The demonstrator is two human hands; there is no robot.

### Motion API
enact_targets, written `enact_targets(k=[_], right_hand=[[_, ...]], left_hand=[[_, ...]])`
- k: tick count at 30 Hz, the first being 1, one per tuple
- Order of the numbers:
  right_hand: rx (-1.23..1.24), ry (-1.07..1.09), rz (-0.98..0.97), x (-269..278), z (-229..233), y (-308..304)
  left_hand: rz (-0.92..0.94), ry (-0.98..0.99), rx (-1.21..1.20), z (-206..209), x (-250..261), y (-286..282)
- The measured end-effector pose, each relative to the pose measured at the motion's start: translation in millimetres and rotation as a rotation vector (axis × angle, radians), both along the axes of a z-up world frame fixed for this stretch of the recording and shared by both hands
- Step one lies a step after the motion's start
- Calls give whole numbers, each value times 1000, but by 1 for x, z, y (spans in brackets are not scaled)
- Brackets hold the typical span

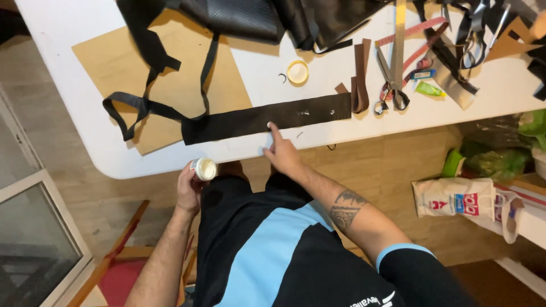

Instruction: Applying glue to a leather strip with a finger and then spreading it evenly using a cloth.

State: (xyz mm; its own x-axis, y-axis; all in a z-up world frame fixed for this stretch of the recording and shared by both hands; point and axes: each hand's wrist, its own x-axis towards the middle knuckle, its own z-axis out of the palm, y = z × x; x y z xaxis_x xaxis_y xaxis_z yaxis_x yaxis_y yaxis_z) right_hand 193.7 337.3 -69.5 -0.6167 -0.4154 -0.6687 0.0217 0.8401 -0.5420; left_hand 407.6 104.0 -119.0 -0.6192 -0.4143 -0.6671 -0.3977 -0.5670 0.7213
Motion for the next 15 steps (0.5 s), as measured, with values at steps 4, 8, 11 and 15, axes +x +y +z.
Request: enact_targets(k=[4, 8, 11, 15], right_hand=[[66, 14, -184, 14, 17, -48], [229, 37, 37, 37, 31, -113], [243, 23, 106, 62, 26, -156], [191, 11, 154, 72, 53, -198]], left_hand=[[43, -14, 24, 20, 20, -12], [7, 46, 40, -11, 36, -46], [-26, 97, 30, -20, 57, -74], [-75, 112, -12, -22, 63, -112]])
